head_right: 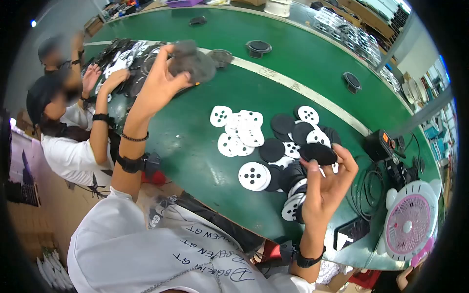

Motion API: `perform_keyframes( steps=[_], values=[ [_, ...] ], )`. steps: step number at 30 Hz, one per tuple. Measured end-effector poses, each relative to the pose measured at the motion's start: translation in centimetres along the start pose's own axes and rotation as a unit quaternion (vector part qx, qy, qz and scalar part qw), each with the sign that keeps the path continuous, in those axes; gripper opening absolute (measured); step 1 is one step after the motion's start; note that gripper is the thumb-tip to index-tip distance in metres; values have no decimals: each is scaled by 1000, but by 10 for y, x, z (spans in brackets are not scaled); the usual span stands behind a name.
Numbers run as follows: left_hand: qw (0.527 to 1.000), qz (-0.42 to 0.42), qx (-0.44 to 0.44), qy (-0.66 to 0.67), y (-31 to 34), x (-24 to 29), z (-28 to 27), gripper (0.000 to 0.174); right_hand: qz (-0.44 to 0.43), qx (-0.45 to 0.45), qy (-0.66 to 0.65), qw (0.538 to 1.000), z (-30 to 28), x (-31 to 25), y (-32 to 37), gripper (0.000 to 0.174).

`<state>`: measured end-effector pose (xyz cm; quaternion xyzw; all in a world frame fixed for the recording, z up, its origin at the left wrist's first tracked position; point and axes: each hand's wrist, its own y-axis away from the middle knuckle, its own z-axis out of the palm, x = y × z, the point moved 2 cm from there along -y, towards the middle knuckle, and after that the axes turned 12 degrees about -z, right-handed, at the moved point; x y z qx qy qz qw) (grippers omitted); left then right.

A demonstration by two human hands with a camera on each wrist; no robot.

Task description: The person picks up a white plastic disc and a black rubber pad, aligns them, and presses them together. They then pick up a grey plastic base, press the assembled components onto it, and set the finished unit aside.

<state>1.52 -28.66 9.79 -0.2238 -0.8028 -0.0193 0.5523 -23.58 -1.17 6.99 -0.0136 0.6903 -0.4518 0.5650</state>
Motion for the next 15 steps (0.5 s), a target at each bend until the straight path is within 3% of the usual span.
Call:
perform_keyframes(
  steps=[2,3,5,7,9,11,13,15],
  values=[
    [981,-30,-138,134,16,19,26,43,12,-3,-23,1000,1,-1,1,48],
    [978,-31,-147,143,16,23,33,43,7,-3,-20,1000,1,0,1,50],
    [962,-39,-252,98,17,25,46,42,23,-2,-7,1000,2,-3,0,52],
    [959,-43,-263,95,12,15,59,33,29,5,11,1000,-1,-4,0,53],
    [966,18,-225,123,10,15,67,23,25,0,-1,1000,-3,0,0,54],
    [972,-5,-218,84,14,20,74,23,31,9,-8,999,-7,5,3,52],
    [944,-139,-265,140,21,32,85,26,52,2,-28,998,-10,7,5,44],
    [926,-159,-304,158,23,30,95,30,25,1,-15,1000,-10,10,6,40]
  ],
)
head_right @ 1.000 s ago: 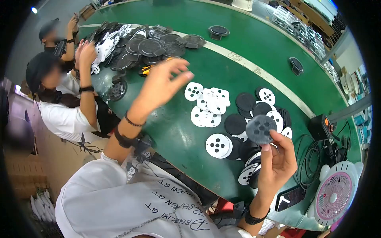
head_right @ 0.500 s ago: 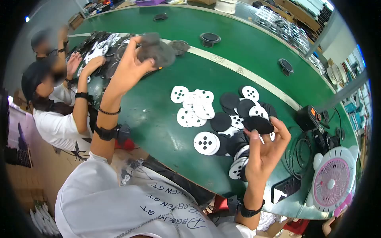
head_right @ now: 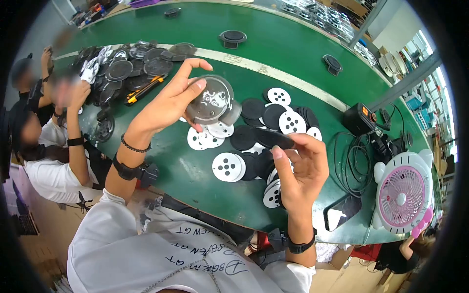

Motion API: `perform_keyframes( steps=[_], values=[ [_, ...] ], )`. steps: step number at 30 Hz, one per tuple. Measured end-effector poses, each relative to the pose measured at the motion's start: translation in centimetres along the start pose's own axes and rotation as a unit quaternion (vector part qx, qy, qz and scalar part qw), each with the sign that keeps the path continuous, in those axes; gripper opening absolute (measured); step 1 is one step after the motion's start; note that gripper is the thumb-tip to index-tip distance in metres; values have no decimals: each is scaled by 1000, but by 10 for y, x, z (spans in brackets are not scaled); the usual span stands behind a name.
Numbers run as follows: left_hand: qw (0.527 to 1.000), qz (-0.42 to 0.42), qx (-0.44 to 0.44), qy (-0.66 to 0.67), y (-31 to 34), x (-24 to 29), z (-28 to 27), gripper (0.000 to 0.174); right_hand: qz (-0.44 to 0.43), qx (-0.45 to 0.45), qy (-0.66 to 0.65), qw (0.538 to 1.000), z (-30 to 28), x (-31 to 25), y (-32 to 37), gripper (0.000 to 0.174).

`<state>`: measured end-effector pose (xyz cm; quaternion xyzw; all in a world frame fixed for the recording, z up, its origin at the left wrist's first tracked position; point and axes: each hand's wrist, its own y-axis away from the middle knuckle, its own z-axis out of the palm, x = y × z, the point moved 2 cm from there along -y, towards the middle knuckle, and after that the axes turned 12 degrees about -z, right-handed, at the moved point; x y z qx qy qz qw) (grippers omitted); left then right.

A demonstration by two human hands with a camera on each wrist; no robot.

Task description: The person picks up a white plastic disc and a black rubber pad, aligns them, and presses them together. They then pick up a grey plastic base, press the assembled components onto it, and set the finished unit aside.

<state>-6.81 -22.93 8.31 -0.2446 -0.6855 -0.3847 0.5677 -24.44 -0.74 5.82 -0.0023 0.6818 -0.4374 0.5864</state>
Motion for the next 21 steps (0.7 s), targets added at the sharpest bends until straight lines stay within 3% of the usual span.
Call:
perform_keyframes(
  steps=[2,3,4,6,7,10,11,12,14,15,18,20,21],
  values=[
    [996,-20,-79,29,1,-2,8,37,-26,-1,14,1000,1,0,-1,36],
    [990,-47,-119,56,3,-1,10,53,-29,-3,18,999,2,-2,-3,35],
    [989,-49,-126,57,3,-5,11,53,-30,-6,20,999,4,-3,-4,34],
    [980,63,-184,43,4,-9,14,70,-28,20,28,999,7,-6,-3,34],
    [980,74,-160,89,6,-11,18,78,-20,32,15,999,8,-7,-4,33],
    [984,50,-158,61,8,-11,20,78,-9,48,1,999,3,-2,0,29],
    [983,97,-138,75,9,-16,21,66,-32,6,12,999,0,-3,1,29],
    [982,96,-141,76,10,-17,22,66,-57,-37,23,997,0,-3,0,29],
    [987,135,-86,-15,13,-17,22,52,-71,-26,30,997,3,-1,0,28],
    [988,137,-64,20,16,-16,25,36,-74,-41,39,996,4,-1,2,26],
    [979,189,-23,-65,16,-22,32,31,-54,-29,60,996,8,-5,3,23],
    [972,207,-7,-113,17,-21,33,29,-103,-57,102,988,9,-6,2,23],
    [947,270,6,-176,19,-17,32,31,-99,-56,104,988,8,-6,3,23]
  ],
)
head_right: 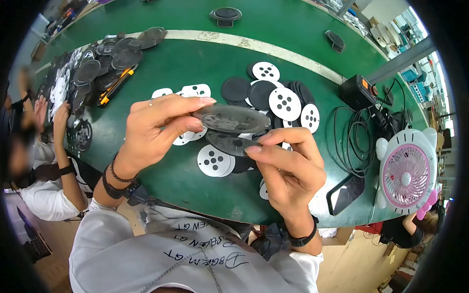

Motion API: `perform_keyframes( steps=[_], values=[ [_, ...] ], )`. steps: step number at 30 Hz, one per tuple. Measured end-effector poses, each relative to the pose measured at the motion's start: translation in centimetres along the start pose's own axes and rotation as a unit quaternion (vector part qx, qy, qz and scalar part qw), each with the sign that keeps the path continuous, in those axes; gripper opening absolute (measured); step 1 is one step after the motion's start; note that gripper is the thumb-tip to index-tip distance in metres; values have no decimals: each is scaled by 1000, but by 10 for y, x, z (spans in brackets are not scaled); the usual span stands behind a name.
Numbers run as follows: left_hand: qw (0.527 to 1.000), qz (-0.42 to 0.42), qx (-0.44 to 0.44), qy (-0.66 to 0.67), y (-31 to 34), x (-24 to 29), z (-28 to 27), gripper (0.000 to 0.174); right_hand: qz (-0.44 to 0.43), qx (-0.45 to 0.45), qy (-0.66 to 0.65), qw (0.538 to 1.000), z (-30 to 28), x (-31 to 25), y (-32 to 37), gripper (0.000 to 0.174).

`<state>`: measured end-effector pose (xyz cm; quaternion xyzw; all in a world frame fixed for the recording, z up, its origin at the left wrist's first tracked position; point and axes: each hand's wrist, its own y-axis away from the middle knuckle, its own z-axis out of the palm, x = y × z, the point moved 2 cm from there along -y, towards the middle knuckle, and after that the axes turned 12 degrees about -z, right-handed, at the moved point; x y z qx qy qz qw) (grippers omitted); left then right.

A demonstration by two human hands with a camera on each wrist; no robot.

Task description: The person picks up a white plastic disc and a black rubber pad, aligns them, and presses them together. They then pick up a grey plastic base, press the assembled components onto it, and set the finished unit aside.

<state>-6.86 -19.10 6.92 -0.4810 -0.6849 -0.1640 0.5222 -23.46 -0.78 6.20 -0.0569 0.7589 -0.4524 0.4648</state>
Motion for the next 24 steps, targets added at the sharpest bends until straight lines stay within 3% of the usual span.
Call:
perform_keyframes(
  steps=[1,5,7,10,24],
  values=[
    [996,65,7,-68,0,3,0,33,-15,0,20,1000,0,0,-1,24],
    [996,80,39,-22,-1,2,6,34,-36,-5,53,998,0,-3,-1,25],
    [987,130,92,-36,-3,2,10,44,-34,-2,58,998,1,-4,0,25],
    [984,136,94,-62,-2,5,11,30,-24,1,75,997,0,-7,-1,26],
    [979,158,87,-94,1,7,13,29,-34,-13,93,995,1,-9,-2,28]
  ],
)
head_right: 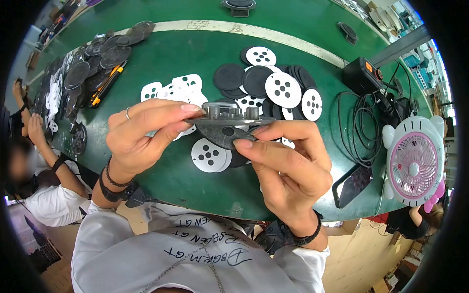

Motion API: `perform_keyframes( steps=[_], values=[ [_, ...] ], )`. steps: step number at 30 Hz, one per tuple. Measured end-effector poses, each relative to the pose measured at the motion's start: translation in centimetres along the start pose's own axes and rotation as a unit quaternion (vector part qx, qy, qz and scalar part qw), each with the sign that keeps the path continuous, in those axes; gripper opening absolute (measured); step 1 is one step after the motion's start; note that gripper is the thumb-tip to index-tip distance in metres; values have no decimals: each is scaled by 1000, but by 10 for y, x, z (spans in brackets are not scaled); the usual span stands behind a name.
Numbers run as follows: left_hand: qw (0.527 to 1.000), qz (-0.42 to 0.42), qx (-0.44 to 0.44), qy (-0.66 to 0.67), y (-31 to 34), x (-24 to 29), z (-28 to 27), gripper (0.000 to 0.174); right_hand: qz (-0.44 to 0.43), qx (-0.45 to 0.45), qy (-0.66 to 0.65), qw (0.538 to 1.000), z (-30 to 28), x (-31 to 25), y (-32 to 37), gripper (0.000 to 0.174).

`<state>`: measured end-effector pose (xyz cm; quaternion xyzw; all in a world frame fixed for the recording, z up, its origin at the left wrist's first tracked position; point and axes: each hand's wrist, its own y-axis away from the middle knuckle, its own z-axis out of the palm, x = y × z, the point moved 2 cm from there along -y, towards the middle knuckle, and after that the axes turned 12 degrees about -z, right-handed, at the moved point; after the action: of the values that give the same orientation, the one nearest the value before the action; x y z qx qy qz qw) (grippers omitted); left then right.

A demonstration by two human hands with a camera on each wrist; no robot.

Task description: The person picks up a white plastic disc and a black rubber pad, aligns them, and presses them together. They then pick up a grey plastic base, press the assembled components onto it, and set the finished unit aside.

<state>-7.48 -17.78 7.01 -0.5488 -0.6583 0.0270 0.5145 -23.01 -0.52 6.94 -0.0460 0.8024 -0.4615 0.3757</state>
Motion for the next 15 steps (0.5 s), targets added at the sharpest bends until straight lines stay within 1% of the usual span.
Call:
perform_keyframes(
  steps=[2,5,8,9,11,13,14,15],
  values=[
    [1000,5,-3,-1,0,1,0,30,19,7,-3,1000,0,-1,1,28],
    [1000,1,-9,3,0,1,1,31,15,13,-4,1000,0,-1,1,30],
    [1000,0,4,21,2,0,4,30,13,27,-15,999,3,3,3,33],
    [999,-15,5,33,3,0,4,31,14,28,-15,999,5,1,3,33],
    [998,-31,6,46,5,0,6,31,72,55,6,996,7,-2,1,31],
    [992,-83,-9,98,7,-1,8,31,69,41,-3,997,4,4,6,34],
    [992,-83,-10,99,8,-1,8,31,67,26,-14,997,4,6,7,37],
    [989,-98,-6,112,8,-1,9,31,68,27,-13,997,6,5,6,37]
  ],
)
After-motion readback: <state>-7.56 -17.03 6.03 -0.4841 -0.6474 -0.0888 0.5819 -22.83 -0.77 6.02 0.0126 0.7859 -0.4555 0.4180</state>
